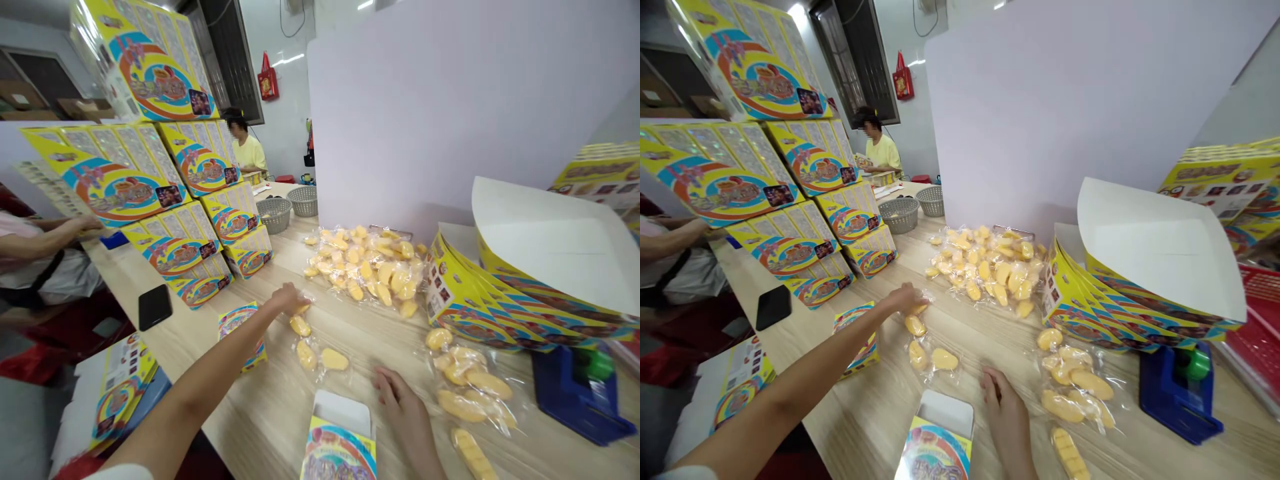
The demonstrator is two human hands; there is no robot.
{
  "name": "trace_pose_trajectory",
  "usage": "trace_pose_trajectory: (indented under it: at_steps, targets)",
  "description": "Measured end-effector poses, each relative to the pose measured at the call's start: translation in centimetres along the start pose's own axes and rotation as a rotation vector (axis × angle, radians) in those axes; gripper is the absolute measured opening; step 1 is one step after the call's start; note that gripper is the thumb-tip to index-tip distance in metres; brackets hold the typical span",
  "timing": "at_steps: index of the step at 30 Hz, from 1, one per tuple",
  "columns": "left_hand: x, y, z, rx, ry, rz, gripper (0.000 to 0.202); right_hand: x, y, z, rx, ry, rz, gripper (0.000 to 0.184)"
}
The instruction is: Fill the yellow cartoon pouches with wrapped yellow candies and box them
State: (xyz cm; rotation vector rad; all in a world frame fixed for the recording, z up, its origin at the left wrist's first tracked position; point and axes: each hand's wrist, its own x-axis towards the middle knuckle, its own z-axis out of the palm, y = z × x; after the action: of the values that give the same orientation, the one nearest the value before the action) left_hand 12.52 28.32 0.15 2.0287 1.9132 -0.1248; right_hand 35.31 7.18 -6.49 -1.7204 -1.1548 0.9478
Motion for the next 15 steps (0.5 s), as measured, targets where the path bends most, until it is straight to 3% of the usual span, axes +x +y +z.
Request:
trace_pose_trajectory:
  at_steps: [3, 7, 12, 15]
  targets:
    - [-0.8, 1.8, -0.2, -0.174, -0.040, 0.111, 0.027, -0.1, 0.0, 0.2, 0.026, 0.067, -0.022, 0.041]
    - [-4.0, 4.9, -1.2, -0.478, -0.034, 0.305, 0.030, 0.0, -0.2, 0.1, 0.015, 0.013, -0.049, 0.043]
    - [-11.8, 8.4, -3.3, -0.920, -0.121, 0.569, 0.038, -0.1, -0.9, -0.4, 0.019, 0.025, -0.057, 0.040]
    - [-17.1, 9.8, -4.5, -1.367, -0.351, 0.758, 0.045, -0.2, -1.2, -0.4, 0.022, 0.039, -0.062, 0.035]
